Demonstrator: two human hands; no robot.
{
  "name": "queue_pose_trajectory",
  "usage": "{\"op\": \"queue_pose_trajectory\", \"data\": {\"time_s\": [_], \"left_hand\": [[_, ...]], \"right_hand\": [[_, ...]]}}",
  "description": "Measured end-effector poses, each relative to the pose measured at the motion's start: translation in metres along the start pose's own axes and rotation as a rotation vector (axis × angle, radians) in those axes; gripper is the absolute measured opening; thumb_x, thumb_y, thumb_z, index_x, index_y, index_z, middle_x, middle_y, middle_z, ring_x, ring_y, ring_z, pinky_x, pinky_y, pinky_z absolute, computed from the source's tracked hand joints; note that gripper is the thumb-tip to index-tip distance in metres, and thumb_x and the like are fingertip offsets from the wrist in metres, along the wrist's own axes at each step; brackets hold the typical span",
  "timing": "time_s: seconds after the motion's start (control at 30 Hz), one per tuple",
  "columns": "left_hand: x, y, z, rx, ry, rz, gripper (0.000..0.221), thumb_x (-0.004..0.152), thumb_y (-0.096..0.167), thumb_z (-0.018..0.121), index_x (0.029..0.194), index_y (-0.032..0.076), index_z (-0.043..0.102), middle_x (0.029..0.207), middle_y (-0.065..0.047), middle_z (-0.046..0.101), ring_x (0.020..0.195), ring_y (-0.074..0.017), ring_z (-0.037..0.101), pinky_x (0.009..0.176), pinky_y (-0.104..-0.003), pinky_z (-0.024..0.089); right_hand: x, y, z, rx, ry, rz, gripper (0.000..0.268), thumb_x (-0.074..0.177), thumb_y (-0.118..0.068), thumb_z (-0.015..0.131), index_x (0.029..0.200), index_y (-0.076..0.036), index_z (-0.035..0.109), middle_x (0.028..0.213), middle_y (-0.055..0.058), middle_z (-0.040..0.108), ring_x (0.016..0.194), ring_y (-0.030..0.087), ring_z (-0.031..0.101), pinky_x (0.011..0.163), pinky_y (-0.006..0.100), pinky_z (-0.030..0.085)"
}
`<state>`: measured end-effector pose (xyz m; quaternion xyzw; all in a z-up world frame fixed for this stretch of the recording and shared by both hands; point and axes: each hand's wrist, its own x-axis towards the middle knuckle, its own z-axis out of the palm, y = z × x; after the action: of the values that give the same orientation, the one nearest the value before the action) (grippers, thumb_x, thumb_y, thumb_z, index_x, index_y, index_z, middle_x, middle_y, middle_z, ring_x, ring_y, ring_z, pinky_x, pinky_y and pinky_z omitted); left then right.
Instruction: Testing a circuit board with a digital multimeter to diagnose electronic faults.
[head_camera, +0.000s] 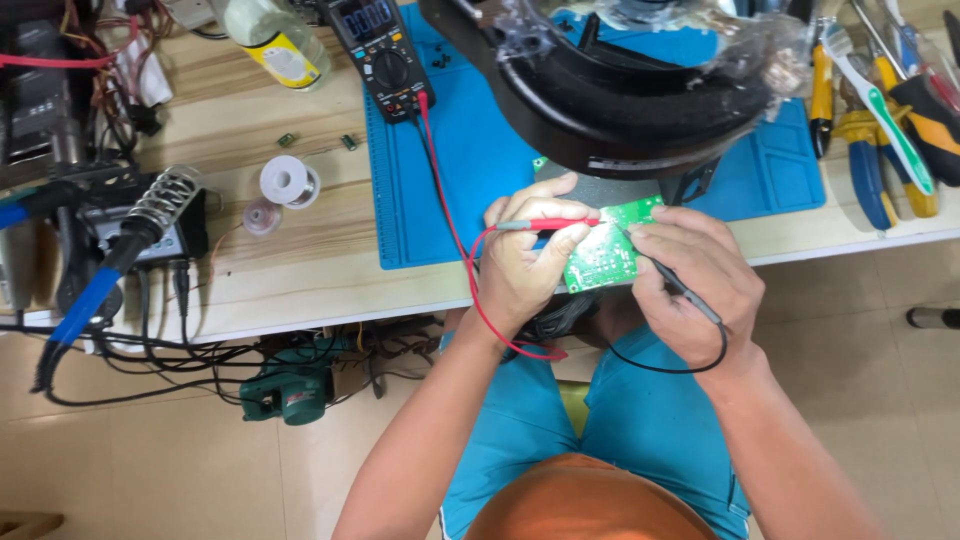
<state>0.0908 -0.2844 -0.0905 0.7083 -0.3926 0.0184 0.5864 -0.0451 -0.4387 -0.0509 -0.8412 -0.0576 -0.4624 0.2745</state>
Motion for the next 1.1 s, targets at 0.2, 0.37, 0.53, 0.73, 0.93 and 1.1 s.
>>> {"op": "queue_pose_trajectory", "data": {"time_s": [0.2, 0.37, 0.53, 0.73, 0.93, 1.1], "left_hand": [[-0.001, 0.005, -0.002, 0.049, -0.020, -0.037, 0.012, 0.107, 0.036, 0.073, 0.114, 0.030, 0.081, 0.139, 0.001, 0.079, 0.138, -0.0188, 0.071, 0.121, -0.042, 0.040], [-0.001, 0.009, -0.002, 0.071, -0.043, -0.085, 0.012, 0.106, 0.034, 0.070, 0.113, 0.031, 0.080, 0.140, -0.003, 0.079, 0.142, -0.0176, 0.071, 0.122, -0.041, 0.037], [-0.004, 0.006, -0.001, 0.052, -0.057, -0.078, 0.013, 0.109, 0.035, 0.068, 0.115, 0.032, 0.079, 0.142, -0.002, 0.078, 0.145, -0.0190, 0.069, 0.123, -0.043, 0.037], [-0.004, 0.006, -0.002, 0.059, -0.063, -0.088, 0.013, 0.109, 0.037, 0.068, 0.115, 0.033, 0.079, 0.145, -0.002, 0.077, 0.145, -0.0186, 0.069, 0.124, -0.045, 0.035], [-0.005, 0.004, 0.000, 0.068, -0.052, -0.084, 0.013, 0.108, 0.036, 0.069, 0.114, 0.033, 0.079, 0.145, -0.001, 0.077, 0.145, -0.0185, 0.069, 0.124, -0.044, 0.036], [-0.005, 0.004, 0.000, 0.067, -0.054, -0.084, 0.012, 0.108, 0.037, 0.068, 0.114, 0.034, 0.078, 0.145, -0.001, 0.077, 0.145, -0.0176, 0.069, 0.124, -0.044, 0.036]], "right_hand": [[0.000, -0.008, -0.002, -0.010, -0.034, 0.005, 0.008, 0.103, 0.011, 0.072, 0.105, 0.014, 0.079, 0.108, 0.027, 0.081, 0.104, 0.051, 0.079, 0.100, 0.059, 0.065], [-0.002, -0.010, -0.003, -0.030, -0.072, 0.031, 0.010, 0.101, 0.018, 0.071, 0.109, 0.016, 0.078, 0.112, 0.030, 0.080, 0.109, 0.050, 0.078, 0.106, 0.058, 0.066], [-0.005, -0.010, -0.004, -0.039, -0.090, 0.041, 0.011, 0.106, 0.012, 0.071, 0.112, 0.017, 0.078, 0.114, 0.030, 0.080, 0.111, 0.051, 0.078, 0.107, 0.060, 0.065], [-0.006, -0.009, -0.003, -0.037, -0.085, 0.035, 0.011, 0.104, 0.012, 0.071, 0.111, 0.017, 0.078, 0.114, 0.031, 0.080, 0.112, 0.051, 0.077, 0.107, 0.060, 0.065], [-0.007, -0.010, -0.003, -0.045, -0.084, 0.044, 0.012, 0.103, 0.016, 0.071, 0.113, 0.015, 0.078, 0.115, 0.029, 0.080, 0.114, 0.050, 0.078, 0.108, 0.058, 0.065], [-0.008, -0.009, -0.004, -0.046, -0.088, 0.038, 0.012, 0.103, 0.014, 0.071, 0.112, 0.015, 0.078, 0.115, 0.029, 0.080, 0.114, 0.050, 0.077, 0.107, 0.059, 0.065]]}}
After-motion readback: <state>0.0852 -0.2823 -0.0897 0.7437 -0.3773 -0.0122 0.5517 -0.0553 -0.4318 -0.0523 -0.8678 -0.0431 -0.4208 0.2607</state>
